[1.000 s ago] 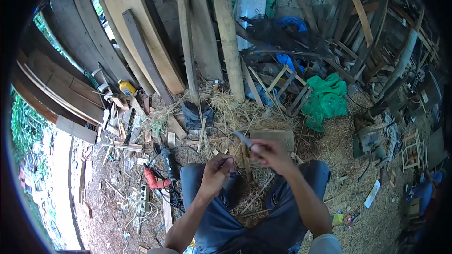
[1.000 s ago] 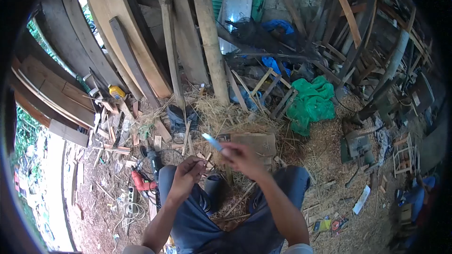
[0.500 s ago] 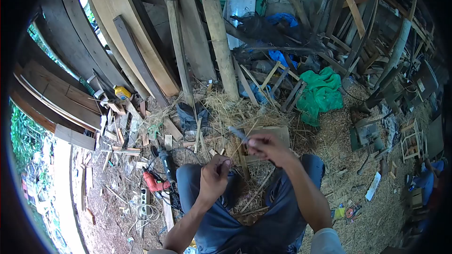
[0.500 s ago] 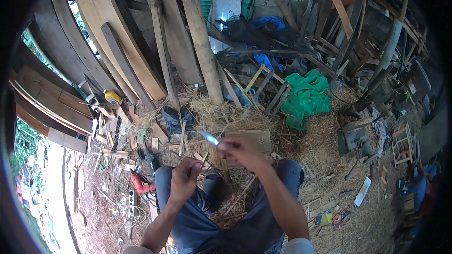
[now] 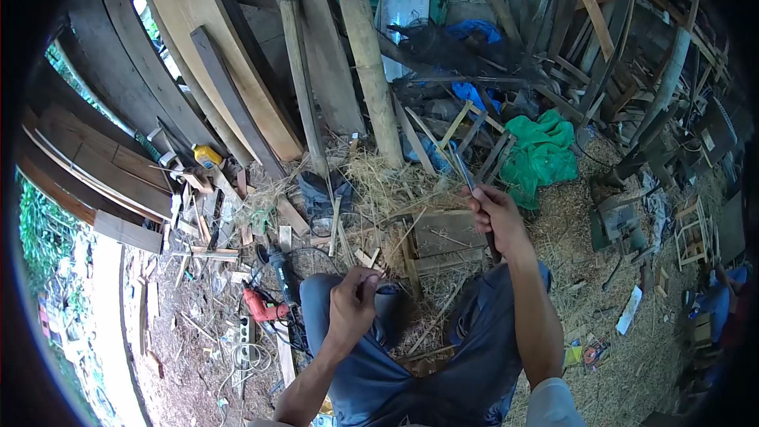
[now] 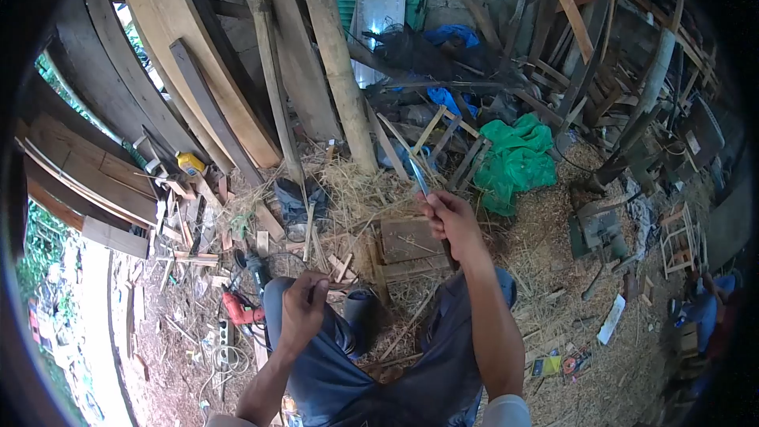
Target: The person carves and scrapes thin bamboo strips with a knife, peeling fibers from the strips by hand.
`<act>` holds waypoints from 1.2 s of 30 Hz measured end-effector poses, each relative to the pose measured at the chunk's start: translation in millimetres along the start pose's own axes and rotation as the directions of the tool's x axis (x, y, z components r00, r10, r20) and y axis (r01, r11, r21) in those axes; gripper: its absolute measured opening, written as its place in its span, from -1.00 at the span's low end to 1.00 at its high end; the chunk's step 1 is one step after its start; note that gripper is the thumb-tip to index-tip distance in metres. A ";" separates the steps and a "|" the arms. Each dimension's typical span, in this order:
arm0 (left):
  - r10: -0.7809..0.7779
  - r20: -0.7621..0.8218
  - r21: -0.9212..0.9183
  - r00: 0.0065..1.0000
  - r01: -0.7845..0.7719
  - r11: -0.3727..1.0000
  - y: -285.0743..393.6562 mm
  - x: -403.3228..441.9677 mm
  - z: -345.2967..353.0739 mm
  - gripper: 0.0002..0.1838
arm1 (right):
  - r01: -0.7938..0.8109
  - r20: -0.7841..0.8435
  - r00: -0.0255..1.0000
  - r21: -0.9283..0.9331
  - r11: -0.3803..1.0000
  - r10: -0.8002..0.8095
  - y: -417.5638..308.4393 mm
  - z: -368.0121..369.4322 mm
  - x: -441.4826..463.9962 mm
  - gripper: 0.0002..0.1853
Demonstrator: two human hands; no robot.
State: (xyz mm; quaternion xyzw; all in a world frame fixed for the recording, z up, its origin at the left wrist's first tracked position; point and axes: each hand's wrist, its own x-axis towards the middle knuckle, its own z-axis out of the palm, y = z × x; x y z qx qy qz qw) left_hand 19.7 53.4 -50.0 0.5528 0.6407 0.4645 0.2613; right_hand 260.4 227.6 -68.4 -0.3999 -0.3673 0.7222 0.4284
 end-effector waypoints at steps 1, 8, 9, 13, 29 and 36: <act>-0.035 0.009 0.019 0.999 0.035 0.999 1.1 2.0 -1.2 -0.94 | 0.020 0.049 0.999 0.022 1.000 -0.021 2.9 7.9 -5.7 -0.74; -0.009 -0.015 0.007 1.000 0.009 1.000 2.5 11.8 18.1 -0.93 | 0.011 0.327 0.944 -0.182 0.983 0.050 40.6 56.4 -30.1 -0.71; -0.010 -0.013 0.008 1.000 0.010 1.000 5.3 11.8 18.9 -0.93 | -0.016 0.362 0.929 -0.161 0.987 0.074 43.7 59.7 -30.6 -0.70; 0.026 0.006 0.055 1.000 -0.026 0.998 11.8 10.5 17.5 -0.95 | -0.162 0.385 0.909 -0.035 0.986 0.163 35.4 61.3 -33.9 -0.64; 0.143 0.050 0.083 0.988 -0.147 0.986 7.9 -1.6 20.8 -0.94 | -0.226 0.232 0.939 -0.139 0.964 0.254 16.6 30.5 -24.2 -0.83; -0.054 0.070 0.148 0.996 0.043 0.988 -1.0 -7.7 -9.3 -0.94 | 0.022 -0.062 0.998 -0.039 0.999 -0.025 6.8 -24.4 -0.5 -0.83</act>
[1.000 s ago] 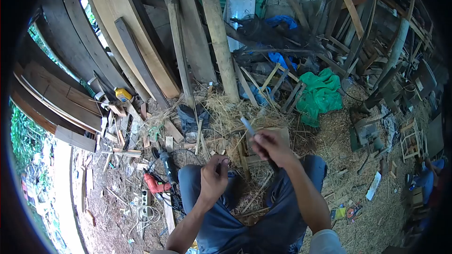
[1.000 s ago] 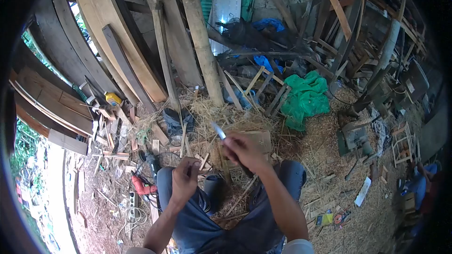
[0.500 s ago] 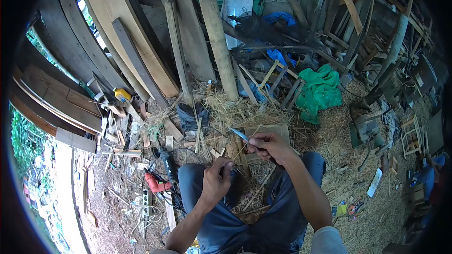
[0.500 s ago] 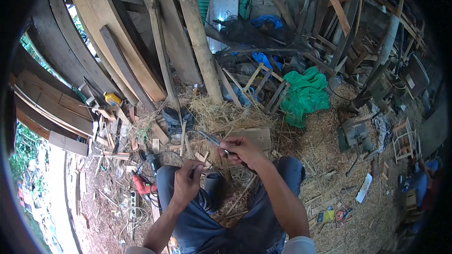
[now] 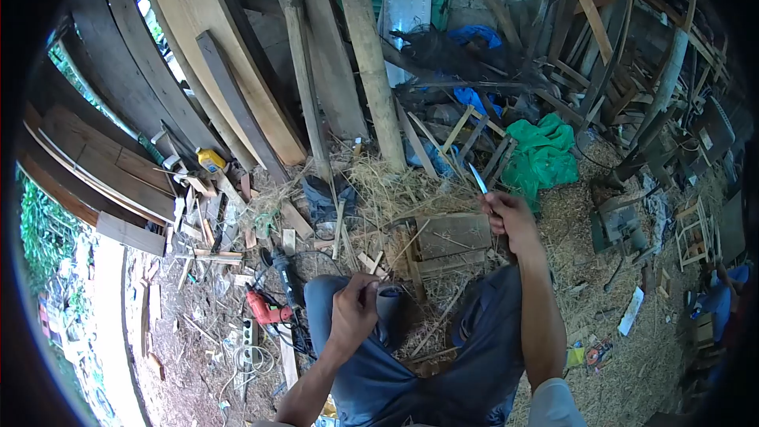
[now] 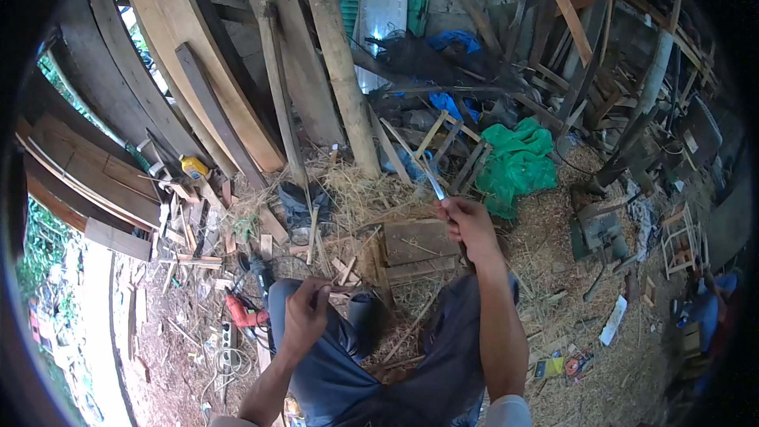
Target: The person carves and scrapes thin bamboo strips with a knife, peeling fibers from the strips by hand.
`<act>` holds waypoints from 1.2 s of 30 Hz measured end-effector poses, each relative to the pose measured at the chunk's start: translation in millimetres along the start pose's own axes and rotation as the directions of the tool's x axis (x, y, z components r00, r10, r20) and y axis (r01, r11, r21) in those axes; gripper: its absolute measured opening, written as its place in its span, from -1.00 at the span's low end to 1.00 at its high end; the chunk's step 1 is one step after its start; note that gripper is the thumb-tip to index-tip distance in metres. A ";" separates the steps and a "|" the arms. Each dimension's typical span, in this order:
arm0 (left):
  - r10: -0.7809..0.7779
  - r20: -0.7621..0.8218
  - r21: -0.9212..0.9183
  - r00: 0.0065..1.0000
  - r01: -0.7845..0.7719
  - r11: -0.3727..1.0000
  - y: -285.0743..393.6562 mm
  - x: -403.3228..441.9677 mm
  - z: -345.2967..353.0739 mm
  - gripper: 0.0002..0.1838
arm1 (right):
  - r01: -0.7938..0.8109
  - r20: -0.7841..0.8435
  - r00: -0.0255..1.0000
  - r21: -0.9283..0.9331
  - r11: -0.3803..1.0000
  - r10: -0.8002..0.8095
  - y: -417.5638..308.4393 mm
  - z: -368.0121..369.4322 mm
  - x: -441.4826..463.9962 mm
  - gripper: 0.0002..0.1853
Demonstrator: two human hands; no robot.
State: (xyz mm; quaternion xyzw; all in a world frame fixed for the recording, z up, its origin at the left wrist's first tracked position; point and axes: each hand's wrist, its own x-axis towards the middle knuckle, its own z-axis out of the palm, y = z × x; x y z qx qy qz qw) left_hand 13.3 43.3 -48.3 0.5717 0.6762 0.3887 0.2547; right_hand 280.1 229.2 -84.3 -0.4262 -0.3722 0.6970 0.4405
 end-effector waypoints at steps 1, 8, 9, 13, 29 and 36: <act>0.004 0.002 0.000 1.000 -0.004 1.000 -2.2 1.3 -1.7 -0.94 | 0.004 0.062 0.998 -0.017 1.000 -0.003 0.3 13.9 -9.3 -0.81; -0.034 0.119 -0.189 0.992 0.057 0.980 -0.8 14.6 22.0 -0.88 | -0.120 0.436 0.892 -0.030 0.992 0.121 32.9 88.1 -46.5 -0.69; -0.032 0.119 -0.188 0.992 0.054 0.981 -0.7 14.8 24.3 -0.88 | -0.152 0.459 0.876 -0.029 0.988 0.148 33.5 85.8 -42.5 -0.71; -0.021 0.098 -0.411 0.995 0.060 0.910 -3.3 13.0 26.5 -0.90 | -0.181 0.413 0.888 -0.093 0.979 0.203 21.0 70.0 -34.9 -0.74; -0.152 0.191 -0.508 0.970 0.230 0.830 -11.9 12.2 10.4 -0.85 | -0.104 0.292 0.949 -0.072 0.992 0.121 11.4 75.9 -44.8 -0.80; -0.044 0.080 -0.443 0.996 0.075 0.893 6.4 16.7 23.3 -0.84 | -0.219 0.531 0.828 0.013 0.976 0.179 37.6 89.8 -43.4 -0.75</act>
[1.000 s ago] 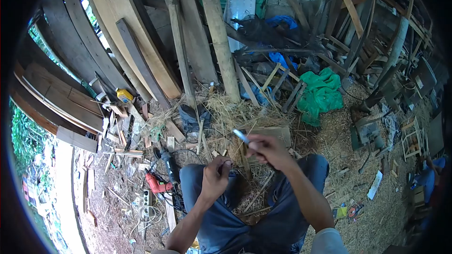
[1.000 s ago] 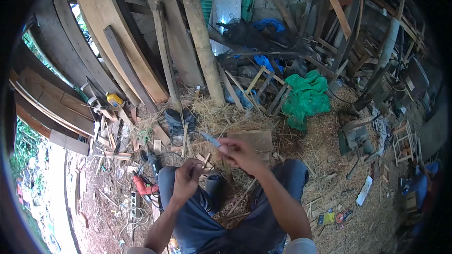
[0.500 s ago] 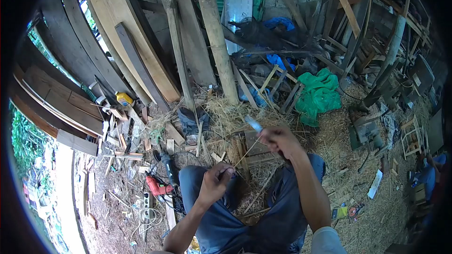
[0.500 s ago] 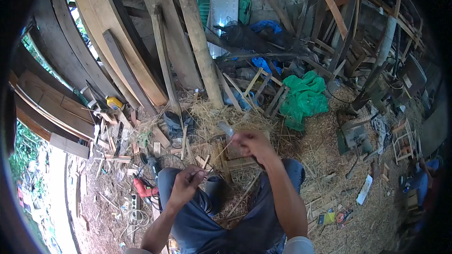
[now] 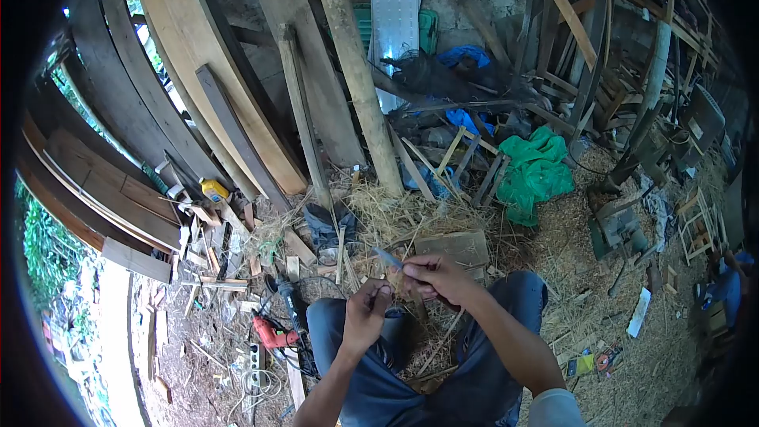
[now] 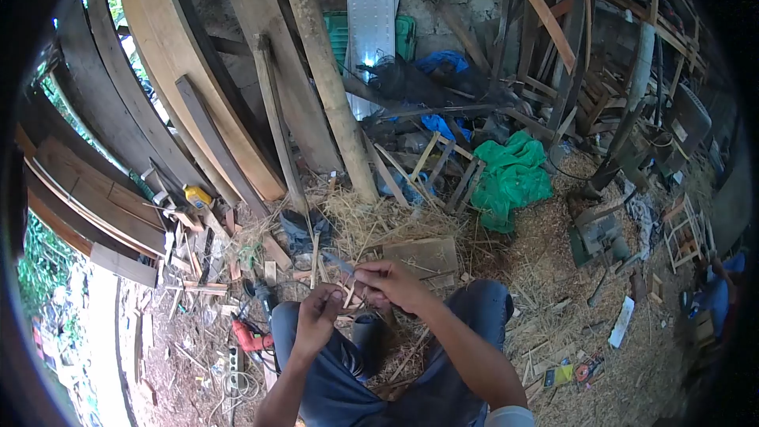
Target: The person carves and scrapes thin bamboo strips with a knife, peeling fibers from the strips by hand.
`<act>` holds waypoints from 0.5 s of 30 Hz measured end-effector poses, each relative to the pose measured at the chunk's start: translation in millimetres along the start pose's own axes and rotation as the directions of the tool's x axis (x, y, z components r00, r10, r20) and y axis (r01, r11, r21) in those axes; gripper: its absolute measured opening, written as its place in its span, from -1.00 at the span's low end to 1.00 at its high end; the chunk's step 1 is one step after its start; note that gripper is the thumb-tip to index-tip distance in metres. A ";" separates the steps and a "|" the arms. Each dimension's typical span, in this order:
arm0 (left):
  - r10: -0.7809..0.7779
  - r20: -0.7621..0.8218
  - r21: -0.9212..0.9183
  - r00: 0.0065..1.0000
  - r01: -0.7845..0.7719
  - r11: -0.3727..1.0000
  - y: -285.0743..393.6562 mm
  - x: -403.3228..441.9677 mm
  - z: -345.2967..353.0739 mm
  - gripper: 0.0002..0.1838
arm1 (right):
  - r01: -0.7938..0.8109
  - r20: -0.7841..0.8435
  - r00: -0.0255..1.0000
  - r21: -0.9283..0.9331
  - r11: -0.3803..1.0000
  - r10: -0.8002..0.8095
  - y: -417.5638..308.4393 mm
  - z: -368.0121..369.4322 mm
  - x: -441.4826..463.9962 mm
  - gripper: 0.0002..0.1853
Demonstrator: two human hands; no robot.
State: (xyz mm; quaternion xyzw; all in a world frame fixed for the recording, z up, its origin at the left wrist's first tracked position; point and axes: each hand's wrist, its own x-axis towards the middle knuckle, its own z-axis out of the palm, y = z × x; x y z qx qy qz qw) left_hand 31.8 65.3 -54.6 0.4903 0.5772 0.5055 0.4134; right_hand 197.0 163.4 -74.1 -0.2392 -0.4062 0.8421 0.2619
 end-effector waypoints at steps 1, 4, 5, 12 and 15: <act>0.009 0.013 0.015 1.000 -0.009 1.000 -0.8 -1.6 -0.1 -0.84 | 0.000 0.002 1.000 0.002 1.000 0.000 -3.6 -2.6 -0.8 -0.75; -0.077 0.061 -0.004 0.995 0.078 0.997 -0.6 -4.3 -5.1 -0.85 | -0.004 -0.054 0.998 0.053 0.999 0.007 -12.4 -6.1 -4.7 -0.77; -0.175 0.096 -0.034 0.980 0.179 0.983 -0.4 -5.1 -6.9 -0.85 | -0.029 -0.031 0.999 0.047 0.998 0.031 -11.6 -4.2 -5.1 -0.77; -0.033 0.067 -0.095 0.997 0.039 0.995 -6.7 -5.2 4.3 -0.85 | -0.070 0.033 0.997 -0.094 0.993 0.073 -7.8 -0.3 -6.1 -0.79; -0.109 0.106 -0.050 0.988 0.115 0.992 3.1 -9.6 0.6 -0.85 | -0.094 0.054 0.993 -0.099 0.991 0.100 -18.4 -11.2 -10.0 -0.78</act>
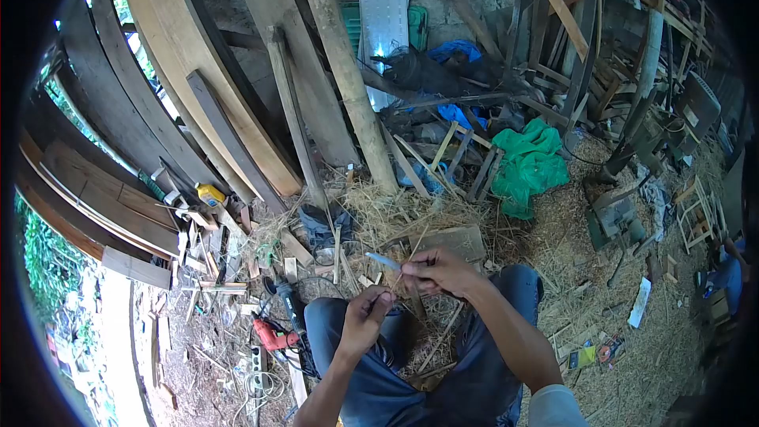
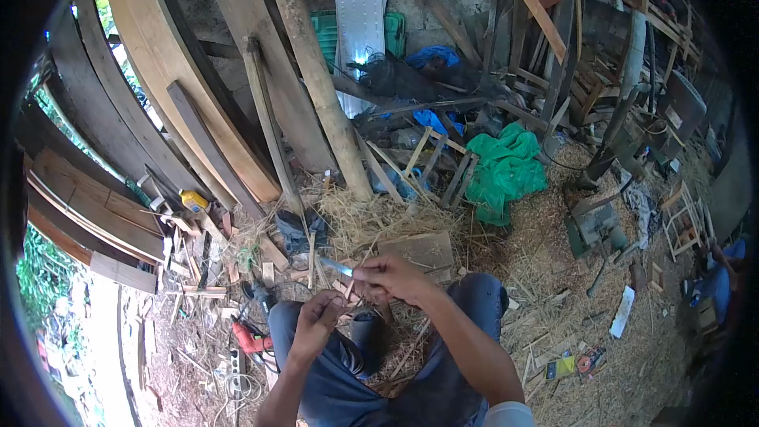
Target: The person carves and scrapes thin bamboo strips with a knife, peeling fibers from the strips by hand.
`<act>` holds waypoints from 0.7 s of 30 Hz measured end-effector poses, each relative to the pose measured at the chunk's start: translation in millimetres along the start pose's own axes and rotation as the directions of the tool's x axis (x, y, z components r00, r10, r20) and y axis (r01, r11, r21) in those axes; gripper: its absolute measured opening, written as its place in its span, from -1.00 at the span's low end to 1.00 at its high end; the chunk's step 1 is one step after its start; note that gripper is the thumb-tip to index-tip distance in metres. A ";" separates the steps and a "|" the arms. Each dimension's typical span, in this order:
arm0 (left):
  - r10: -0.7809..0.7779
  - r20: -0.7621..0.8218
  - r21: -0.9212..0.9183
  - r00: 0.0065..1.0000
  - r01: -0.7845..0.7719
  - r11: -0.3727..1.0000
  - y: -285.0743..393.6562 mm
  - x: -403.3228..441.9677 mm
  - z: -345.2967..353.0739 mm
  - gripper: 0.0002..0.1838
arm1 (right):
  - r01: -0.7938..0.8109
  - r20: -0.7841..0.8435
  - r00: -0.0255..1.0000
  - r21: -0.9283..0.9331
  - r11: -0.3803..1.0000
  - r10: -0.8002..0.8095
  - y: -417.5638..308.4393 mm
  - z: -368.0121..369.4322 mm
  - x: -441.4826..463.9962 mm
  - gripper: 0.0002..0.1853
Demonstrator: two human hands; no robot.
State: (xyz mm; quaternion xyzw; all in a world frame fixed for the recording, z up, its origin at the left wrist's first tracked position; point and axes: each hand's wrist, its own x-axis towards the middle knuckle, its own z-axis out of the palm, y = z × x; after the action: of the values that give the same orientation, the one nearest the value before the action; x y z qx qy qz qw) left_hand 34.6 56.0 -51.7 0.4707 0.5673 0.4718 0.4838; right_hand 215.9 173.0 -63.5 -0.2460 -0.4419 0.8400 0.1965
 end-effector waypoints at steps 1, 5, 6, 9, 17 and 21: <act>-0.068 0.023 -0.047 0.997 0.069 0.996 1.6 -1.8 -3.2 -0.85 | -0.001 0.002 1.000 -0.002 1.000 0.001 -3.7 -3.5 -0.8 -0.78; -0.124 0.083 -0.175 0.989 0.137 0.975 5.1 -5.1 -7.2 -0.84 | 0.074 -0.215 0.973 -0.047 0.996 -0.082 -14.8 -14.8 -4.7 -0.77; -0.123 0.081 -0.175 0.989 0.136 0.975 5.7 -5.1 -7.5 -0.84 | 0.075 -0.226 0.971 -0.034 0.997 -0.081 -16.3 -16.5 -5.4 -0.76; -0.158 0.065 -0.146 0.985 0.165 0.975 5.0 -5.8 -7.9 -0.84 | 0.106 -0.226 0.968 -0.004 0.994 -0.105 -16.1 -14.0 -4.6 -0.76; 0.029 -0.006 0.092 1.000 -0.028 0.995 -4.1 2.0 -4.3 -0.89 | 0.156 -0.145 0.976 -0.073 0.985 -0.165 2.0 12.1 0.9 -0.84; 0.139 -0.058 0.048 0.989 -0.137 0.989 -11.7 8.4 -0.1 -0.89 | 0.130 -0.079 0.988 -0.026 0.991 -0.132 7.9 13.6 3.5 -0.80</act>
State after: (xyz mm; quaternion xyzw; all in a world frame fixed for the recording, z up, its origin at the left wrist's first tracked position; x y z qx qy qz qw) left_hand 32.8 63.0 -64.2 0.5045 0.5581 0.5059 0.4220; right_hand 204.2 162.0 -64.3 -0.2521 -0.4575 0.8101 0.2663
